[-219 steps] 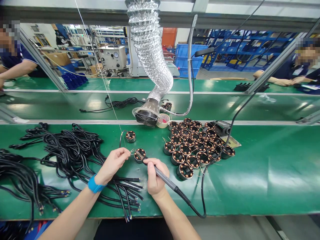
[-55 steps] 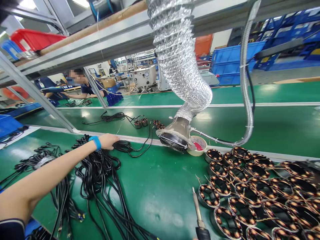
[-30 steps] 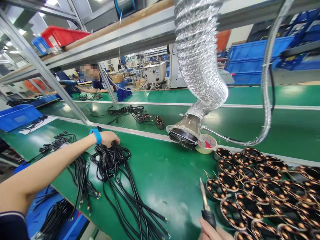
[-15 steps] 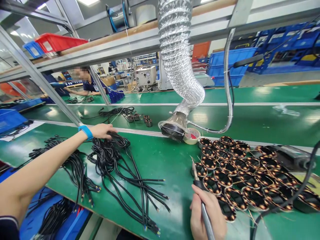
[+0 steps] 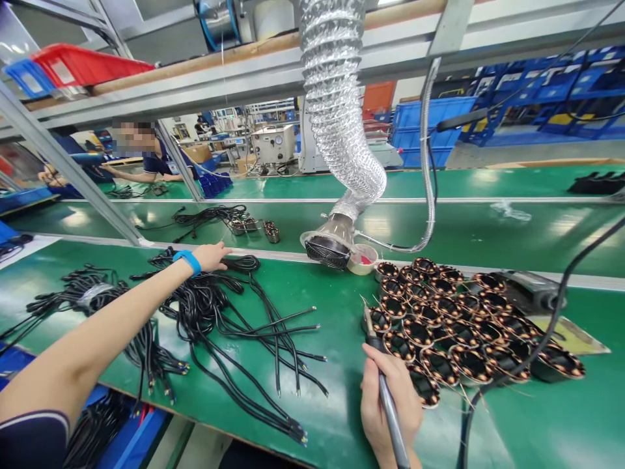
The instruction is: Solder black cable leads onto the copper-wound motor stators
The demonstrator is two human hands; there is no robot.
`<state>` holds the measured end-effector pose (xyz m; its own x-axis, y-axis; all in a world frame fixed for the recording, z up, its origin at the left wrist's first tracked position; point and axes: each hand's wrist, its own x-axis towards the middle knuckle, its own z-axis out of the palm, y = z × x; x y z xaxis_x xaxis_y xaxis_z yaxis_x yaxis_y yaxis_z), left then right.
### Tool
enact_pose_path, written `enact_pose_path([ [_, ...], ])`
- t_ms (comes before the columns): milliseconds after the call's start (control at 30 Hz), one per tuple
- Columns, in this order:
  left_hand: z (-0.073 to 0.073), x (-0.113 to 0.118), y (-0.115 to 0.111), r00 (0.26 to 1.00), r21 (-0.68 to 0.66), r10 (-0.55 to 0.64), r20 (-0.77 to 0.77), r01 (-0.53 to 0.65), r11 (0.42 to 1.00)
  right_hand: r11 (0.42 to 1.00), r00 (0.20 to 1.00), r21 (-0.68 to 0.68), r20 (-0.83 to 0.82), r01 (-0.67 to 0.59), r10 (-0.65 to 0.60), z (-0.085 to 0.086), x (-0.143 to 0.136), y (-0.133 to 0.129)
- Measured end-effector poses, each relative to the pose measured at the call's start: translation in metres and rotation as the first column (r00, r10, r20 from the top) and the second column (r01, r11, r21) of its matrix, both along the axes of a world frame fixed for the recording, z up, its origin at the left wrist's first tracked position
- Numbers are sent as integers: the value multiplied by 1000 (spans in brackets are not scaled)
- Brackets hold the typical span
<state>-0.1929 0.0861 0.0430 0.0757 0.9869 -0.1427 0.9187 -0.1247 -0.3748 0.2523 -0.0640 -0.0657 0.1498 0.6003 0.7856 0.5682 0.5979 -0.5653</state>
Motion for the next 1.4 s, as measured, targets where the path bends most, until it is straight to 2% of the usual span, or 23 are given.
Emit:
enact_pose_path([
  [100,-9,19,-5,999,27,-40,22,39,999,1000,1000,-21,-29,-13,12,2,1,-2],
  [233,-22,41,-16,985,-62,-144,92,150,987,999,998,-34,-53,-22,20,5,0,-4],
  [333,-32,52,-20,967,-116,-201,155,220,969,1000,1000,-9,-7,-26,26,5,-1,-4],
  [433,-35,56,-22,952,-154,-231,201,264,952,999,999,-6,6,-33,33,4,-2,-4],
  [633,-32,50,-31,941,-231,-172,291,244,942,999,999,-28,-47,-19,17,2,-2,-6],
  [767,-36,59,-38,943,-140,-184,277,229,963,999,999,-38,-48,-20,18,1,-2,-6],
  [867,-40,73,-40,899,-101,-226,375,282,954,999,999,-43,-45,-8,6,0,-2,-6],
  [933,-41,79,-40,880,-88,-202,429,263,961,999,999,-48,-38,1,-3,1,-2,-6],
  [1133,-48,75,-38,843,-119,-130,522,223,968,999,999,-51,-37,-12,10,2,-3,-7],
  [1267,-54,75,-37,860,-67,-143,490,201,977,999,1000,-46,-29,-2,1,1,-3,-7],
  [1333,-52,75,-37,861,-105,-143,489,221,970,999,1000,-44,-28,-3,2,0,-3,-7],
  [1400,-46,71,-39,837,-206,-135,530,282,937,999,999,-41,-33,-11,10,0,-2,-7],
])
